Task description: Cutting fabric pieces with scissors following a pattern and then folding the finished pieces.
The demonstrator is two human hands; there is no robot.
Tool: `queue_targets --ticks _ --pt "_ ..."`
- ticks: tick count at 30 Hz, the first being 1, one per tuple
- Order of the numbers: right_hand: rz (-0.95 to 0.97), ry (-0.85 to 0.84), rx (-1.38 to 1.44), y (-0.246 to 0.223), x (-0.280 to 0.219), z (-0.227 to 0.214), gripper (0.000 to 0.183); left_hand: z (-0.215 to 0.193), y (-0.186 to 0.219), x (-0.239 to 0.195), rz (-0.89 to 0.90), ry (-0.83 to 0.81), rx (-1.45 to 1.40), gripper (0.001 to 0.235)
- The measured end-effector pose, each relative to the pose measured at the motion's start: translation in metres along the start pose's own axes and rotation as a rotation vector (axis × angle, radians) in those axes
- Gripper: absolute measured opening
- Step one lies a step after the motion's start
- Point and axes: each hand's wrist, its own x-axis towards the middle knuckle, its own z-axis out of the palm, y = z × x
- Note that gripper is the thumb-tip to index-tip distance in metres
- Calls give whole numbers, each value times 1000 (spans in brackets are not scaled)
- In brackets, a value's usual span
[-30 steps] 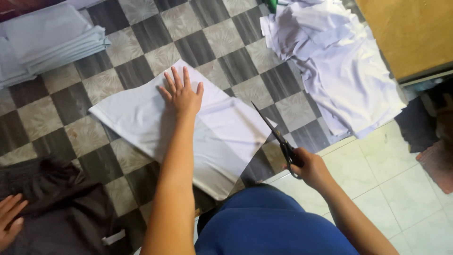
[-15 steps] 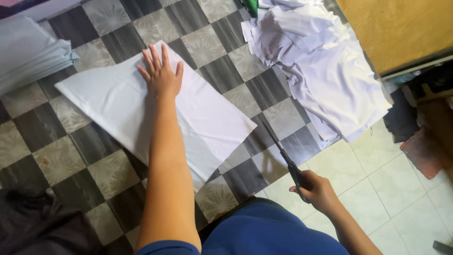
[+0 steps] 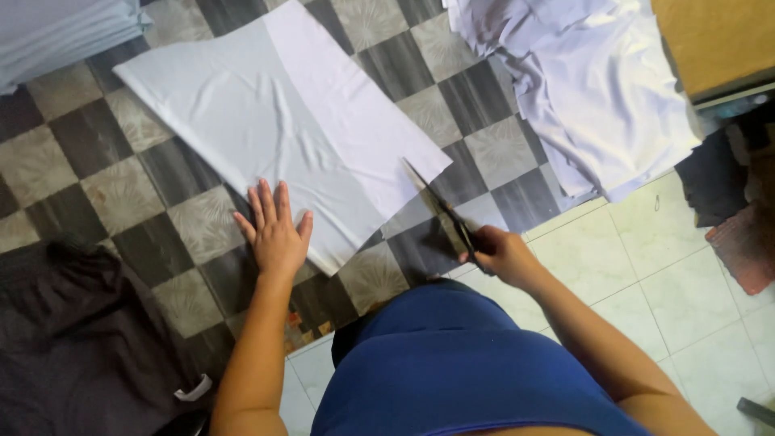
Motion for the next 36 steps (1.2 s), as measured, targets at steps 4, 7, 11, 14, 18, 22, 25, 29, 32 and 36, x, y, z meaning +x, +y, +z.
queue_targets --ticks 4,7,11,14,18,22,25,29,32,36 --pt "66 -43 90 -11 -10 -14 29 -7 -5 -19 16 75 -11 69" --pt "76 -149 180 -10 -28 -25 32 -20 7 -36 176 127 -144 70" --pt "174 -400 325 14 -46 -22 38 0 16 -70 516 199 -212 41" --pt "199 -496 328 17 -51 -17 41 3 14 -86 579 271 -236 31" --pt "189 -543 335 26 -48 -9 45 9 4 -93 538 351 -145 32" --pt "175 -529 360 25 -45 -4 45 7 0 -94 504 373 -133 28" --pt "153 -515 348 26 -45 -1 44 1 1 -94 482 395 -135 16" --pt "155 -505 370 30 -45 2 43 -7 4 -94 508 494 -158 7" --pt "163 -514 394 35 -44 2 46 -4 3 -93 504 503 -157 3" --pt "160 -537 432 45 -44 7 54 -12 6 -94 490 515 -116 6"
